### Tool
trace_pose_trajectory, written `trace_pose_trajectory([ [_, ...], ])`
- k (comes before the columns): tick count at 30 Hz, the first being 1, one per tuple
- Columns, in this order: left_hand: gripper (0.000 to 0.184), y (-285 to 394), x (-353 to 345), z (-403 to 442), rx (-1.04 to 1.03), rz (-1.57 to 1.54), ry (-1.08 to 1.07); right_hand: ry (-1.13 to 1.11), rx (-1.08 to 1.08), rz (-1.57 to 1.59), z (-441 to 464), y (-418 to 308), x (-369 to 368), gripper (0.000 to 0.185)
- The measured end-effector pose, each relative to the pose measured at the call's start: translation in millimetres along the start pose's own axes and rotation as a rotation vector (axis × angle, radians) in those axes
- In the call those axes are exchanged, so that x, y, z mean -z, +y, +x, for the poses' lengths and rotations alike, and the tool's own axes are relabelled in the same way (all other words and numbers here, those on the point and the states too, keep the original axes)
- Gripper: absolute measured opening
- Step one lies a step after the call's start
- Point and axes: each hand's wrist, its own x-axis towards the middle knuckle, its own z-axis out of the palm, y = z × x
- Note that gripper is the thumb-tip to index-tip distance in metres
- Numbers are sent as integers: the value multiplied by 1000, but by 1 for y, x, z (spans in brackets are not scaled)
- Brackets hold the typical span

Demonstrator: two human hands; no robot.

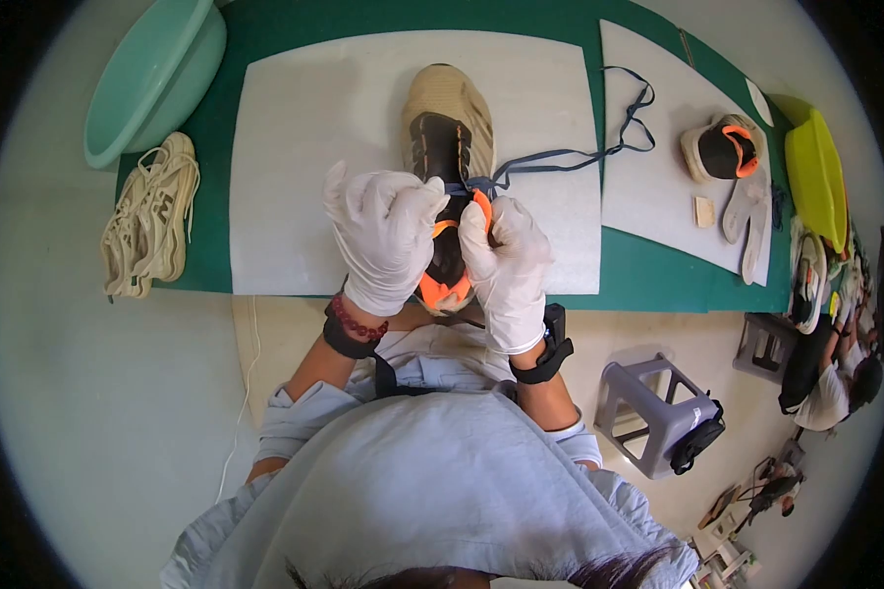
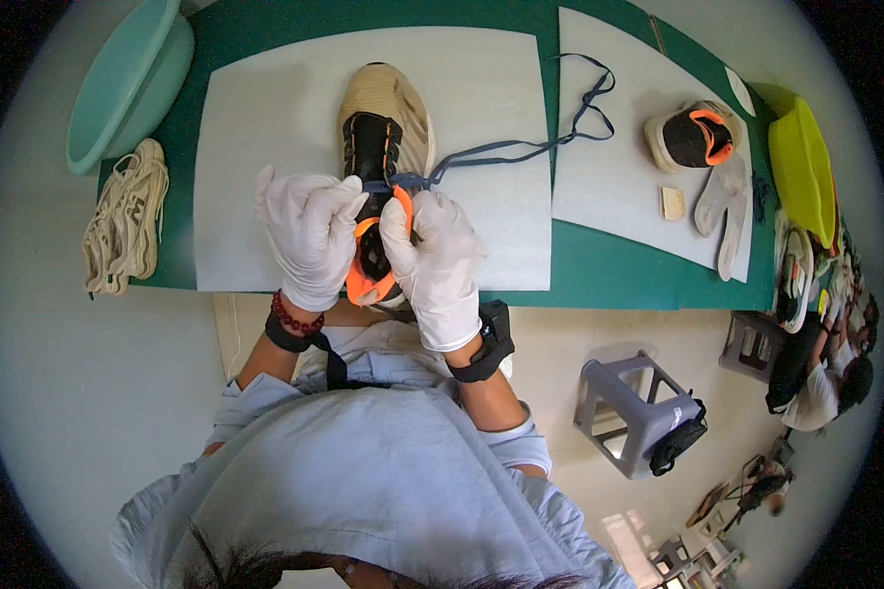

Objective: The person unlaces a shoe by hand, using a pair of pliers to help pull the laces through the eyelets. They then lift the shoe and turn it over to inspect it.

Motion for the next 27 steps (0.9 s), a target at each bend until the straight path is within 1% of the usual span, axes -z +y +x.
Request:
trace_pose_trajectory([
  [3, 20, -3, -4, -3, 53, -88, -20, -9, 11, -28, 0, -1, 1, 25],
  [8, 19, -4, -7, 1, 44, -117, -46, 18, 24, -39, -5, 7, -1, 19],
  [11, 20, -4, -6, 3, 30, -97, -51, 26, 33, -35, -4, 6, -3, 20],
  [14, 20, -3, 1, 6, 52, -93, -96, -61, -131, 32, -4, 1, -3, 19],
  [15, 19, -2, 3, 7, 65, -97, -119, -68, -106, 28, -3, 1, -3, 19],
  [18, 23, -2, 2, 11, -32, -78, -82, -71, -36, -8, 1, 0, -2, 17],
  [20, 24, -1, 2, 11, -36, -42, -108, -51, 10, -64, 4, -4, -1, 15],
  [24, 26, -1, 5, 13, -53, -26, -164, -45, -8, -50, 1, 3, -2, 13],
  [27, 22, 0, 4, 14, -46, -25, -174, -41, 1, -44, 1, 3, -3, 12],
])
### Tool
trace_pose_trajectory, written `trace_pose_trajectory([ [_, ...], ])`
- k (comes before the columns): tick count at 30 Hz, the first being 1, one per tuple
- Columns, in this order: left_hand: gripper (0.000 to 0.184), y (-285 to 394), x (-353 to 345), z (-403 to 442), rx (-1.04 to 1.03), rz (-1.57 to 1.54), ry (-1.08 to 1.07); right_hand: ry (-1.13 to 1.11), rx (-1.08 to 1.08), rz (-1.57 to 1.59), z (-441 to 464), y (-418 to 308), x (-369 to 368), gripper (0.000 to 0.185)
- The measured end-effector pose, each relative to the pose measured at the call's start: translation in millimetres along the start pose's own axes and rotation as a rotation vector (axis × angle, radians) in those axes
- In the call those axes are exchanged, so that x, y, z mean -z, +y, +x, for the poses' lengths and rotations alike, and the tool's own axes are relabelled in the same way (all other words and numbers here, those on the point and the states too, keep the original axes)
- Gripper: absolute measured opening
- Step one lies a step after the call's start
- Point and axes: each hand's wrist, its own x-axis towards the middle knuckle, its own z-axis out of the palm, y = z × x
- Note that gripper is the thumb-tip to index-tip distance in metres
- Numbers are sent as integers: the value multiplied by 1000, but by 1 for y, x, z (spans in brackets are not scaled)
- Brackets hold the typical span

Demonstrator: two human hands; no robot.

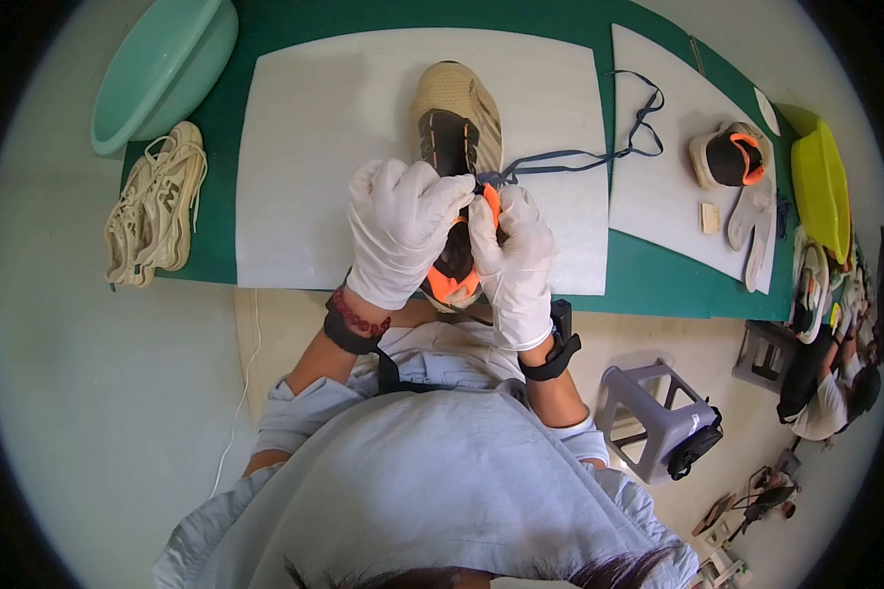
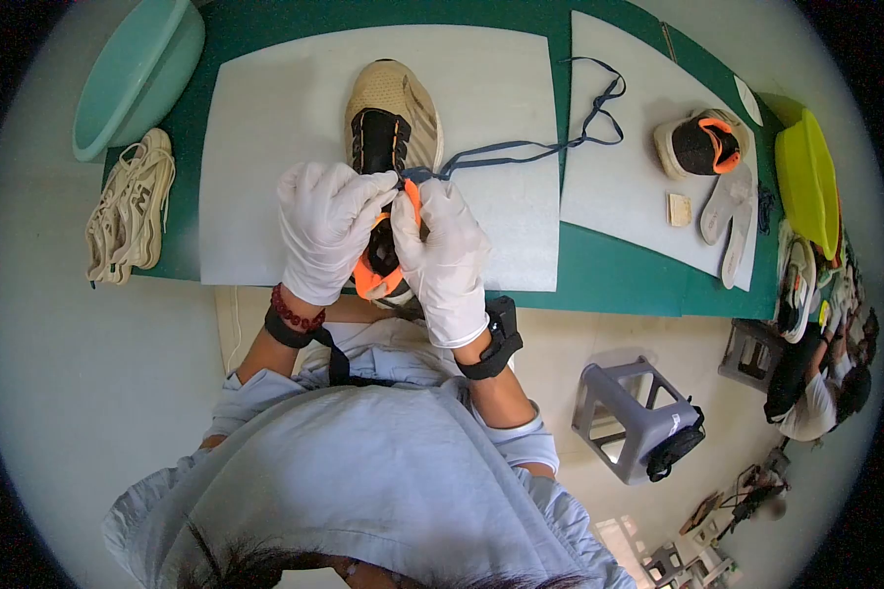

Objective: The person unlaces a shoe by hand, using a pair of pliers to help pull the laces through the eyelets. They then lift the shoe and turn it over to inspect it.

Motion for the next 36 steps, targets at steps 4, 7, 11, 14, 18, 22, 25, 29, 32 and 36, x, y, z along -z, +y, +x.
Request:
trace_pose_trajectory([
  [4, 21, -2, -6, -1, 13, -46, 23, 2, -3, 33, 0, 0, 1, 12],
  [7, 22, -5, -11, -1, -2, -100, 31, 7, -31, 64, -2, 0, -1, 11],
  [11, 24, -10, -16, -3, -19, -128, 36, 14, -17, 63, -1, 3, -3, 7],
  [14, 25, -8, -15, -5, -1, -116, 46, 0, -20, 27, -2, 2, -2, 7],
  [18, 25, -8, -18, -9, 31, -148, 80, 6, -34, 19, -2, -1, -3, 9],
  [22, 24, -8, -19, -10, 39, -153, 96, 10, -23, 50, -2, -1, -4, 8],
  [25, 26, -9, -20, -12, 29, -141, 97, 13, -1, 27, -2, 1, -4, 8],
  [29, 32, -12, -22, -16, 24, -135, 95, 18, 29, 24, -1, -1, -4, 17],
  [32, 32, -11, -22, -16, 21, -148, 108, 25, 20, 61, -3, 1, -5, 16],
  [36, 32, -12, -23, -17, 25, -150, 141, 23, 0, 84, -3, -1, -4, 17],
])
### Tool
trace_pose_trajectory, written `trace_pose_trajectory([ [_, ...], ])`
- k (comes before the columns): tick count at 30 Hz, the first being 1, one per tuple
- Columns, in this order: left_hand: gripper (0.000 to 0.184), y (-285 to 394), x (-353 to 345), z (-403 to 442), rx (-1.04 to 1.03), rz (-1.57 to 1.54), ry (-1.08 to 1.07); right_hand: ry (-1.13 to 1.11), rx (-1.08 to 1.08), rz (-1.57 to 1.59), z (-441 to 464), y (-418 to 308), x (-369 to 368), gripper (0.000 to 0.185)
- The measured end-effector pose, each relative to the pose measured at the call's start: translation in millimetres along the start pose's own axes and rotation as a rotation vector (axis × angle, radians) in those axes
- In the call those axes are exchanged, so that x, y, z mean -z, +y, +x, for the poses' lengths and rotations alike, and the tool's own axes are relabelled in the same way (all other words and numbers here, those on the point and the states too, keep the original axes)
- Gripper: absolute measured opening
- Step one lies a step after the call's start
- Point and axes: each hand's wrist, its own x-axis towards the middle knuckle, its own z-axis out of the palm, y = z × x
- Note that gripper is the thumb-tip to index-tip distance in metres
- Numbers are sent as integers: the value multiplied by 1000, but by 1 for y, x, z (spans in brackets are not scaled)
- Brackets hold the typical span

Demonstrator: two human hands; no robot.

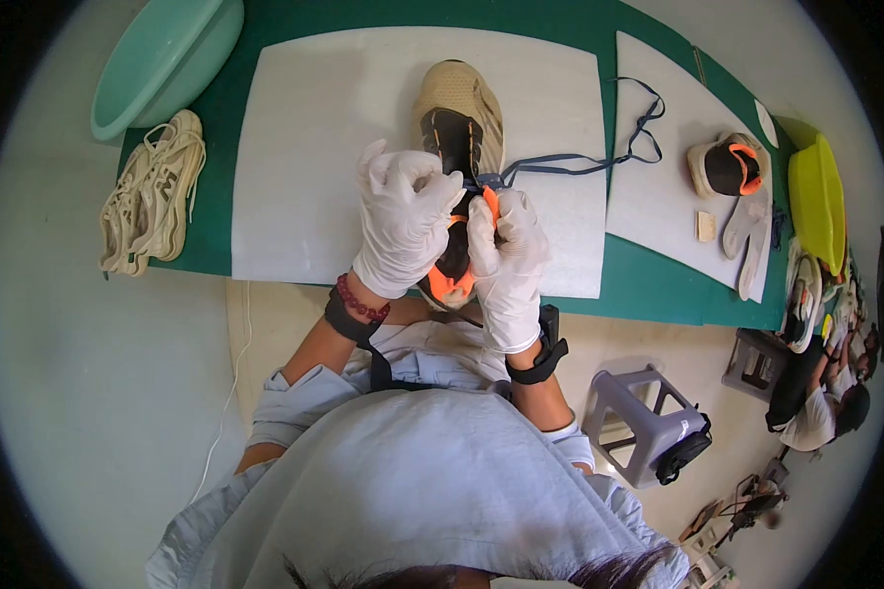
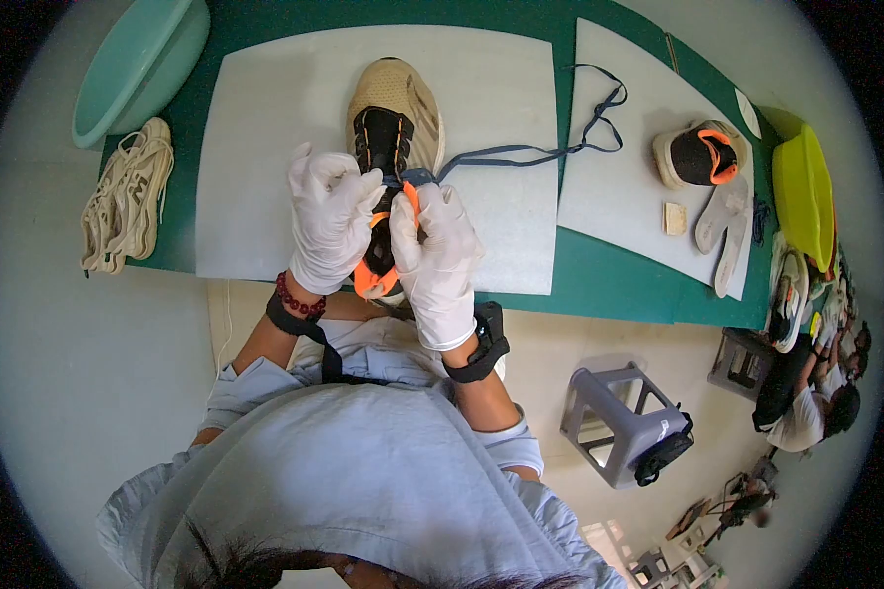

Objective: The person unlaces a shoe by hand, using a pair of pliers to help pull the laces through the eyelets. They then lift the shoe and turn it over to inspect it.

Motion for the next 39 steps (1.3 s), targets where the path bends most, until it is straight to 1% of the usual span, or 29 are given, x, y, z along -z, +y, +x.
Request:
trace_pose_trajectory([
  [3, 30, 1, 0, 0, 14, -9, -7, 1, -12, -3, 0, -1, -1, 17],
  [12, 35, 3, 2, -1, 25, 18, 3, 5, -6, -24, -1, 0, 0, 14],
  [18, 35, 3, 2, -3, 32, 23, 5, 11, -5, -20, -1, 0, -1, 15],
  [21, 34, 4, 0, -3, 32, 25, 61, 7, 8, -27, -1, 1, -1, 15],
  [27, 33, 4, 1, -3, 39, 29, 83, 12, 23, -21, -1, 4, -2, 14],
  [30, 31, -1, 1, -1, 76, -25, 30, 20, 4, -19, 0, 2, -2, 12],
  [33, 35, 2, 6, 9, 125, -8, -58, 25, 7, 8, 0, 0, -1, 11],
  [35, 42, 15, 18, 22, 129, -15, -94, 29, 7, 58, -1, 4, -2, 11],
  [39, 49, 36, 44, 43, 58, 33, -152, 17, -7, 97, -3, 5, -2, 11],
])
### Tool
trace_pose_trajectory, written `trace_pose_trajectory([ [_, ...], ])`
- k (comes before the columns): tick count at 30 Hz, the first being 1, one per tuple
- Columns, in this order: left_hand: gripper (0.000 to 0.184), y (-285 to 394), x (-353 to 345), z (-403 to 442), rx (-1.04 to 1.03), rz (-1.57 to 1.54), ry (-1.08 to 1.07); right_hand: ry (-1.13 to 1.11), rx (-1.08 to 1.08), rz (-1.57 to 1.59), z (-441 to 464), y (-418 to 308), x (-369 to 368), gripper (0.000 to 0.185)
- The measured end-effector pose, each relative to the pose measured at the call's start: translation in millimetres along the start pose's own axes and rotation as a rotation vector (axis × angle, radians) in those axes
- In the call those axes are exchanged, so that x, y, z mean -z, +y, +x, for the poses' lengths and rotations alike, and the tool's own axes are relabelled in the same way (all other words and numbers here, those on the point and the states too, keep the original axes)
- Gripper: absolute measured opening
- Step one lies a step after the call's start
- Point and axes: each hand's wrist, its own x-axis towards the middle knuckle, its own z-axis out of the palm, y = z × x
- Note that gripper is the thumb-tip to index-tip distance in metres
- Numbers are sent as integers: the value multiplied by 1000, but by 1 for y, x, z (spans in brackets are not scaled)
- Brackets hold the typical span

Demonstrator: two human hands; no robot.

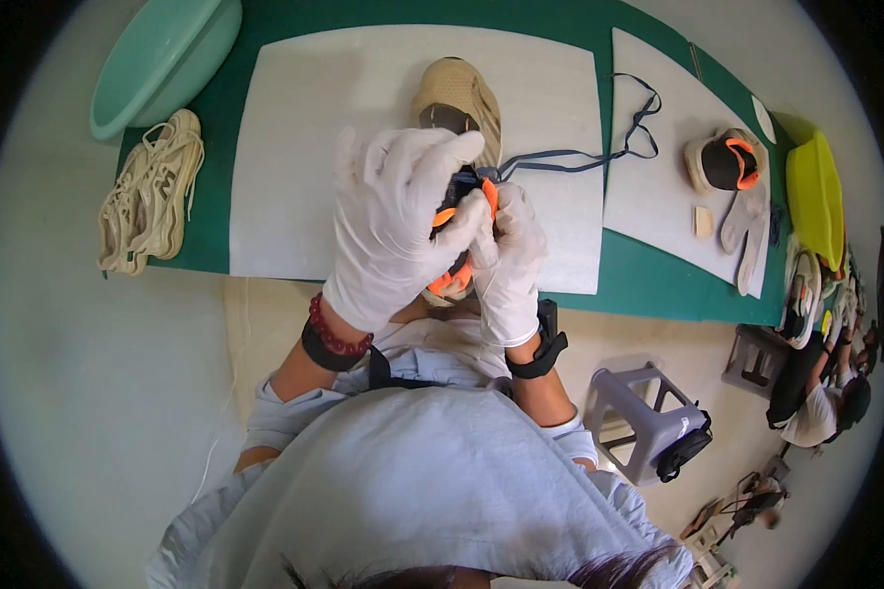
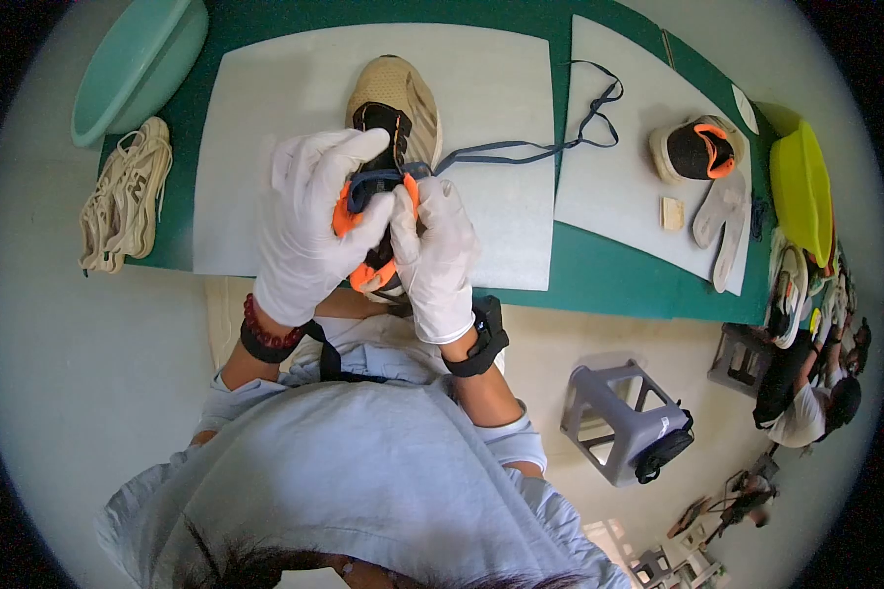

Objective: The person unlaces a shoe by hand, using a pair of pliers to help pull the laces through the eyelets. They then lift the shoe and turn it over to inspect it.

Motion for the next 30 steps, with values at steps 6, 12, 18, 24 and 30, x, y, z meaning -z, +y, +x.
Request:
trace_pose_trajectory([
  [6, 39, -4, -16, -6, -15, 221, -58, -7, -12, -32, 1, 1, -1, 10],
  [12, 22, -5, -25, -10, 31, 202, -57, 7, -31, -45, 1, -2, -2, 10],
  [18, 24, -15, -40, -15, -36, 175, 59, 0, -39, -51, -3, 2, -2, 10],
  [24, 21, -20, -42, -16, -71, 77, 90, 5, 8, -75, -2, 0, -1, 10],
  [30, 21, -23, -45, -16, -41, -21, 75, 22, 34, -86, -1, -3, -3, 10],
])
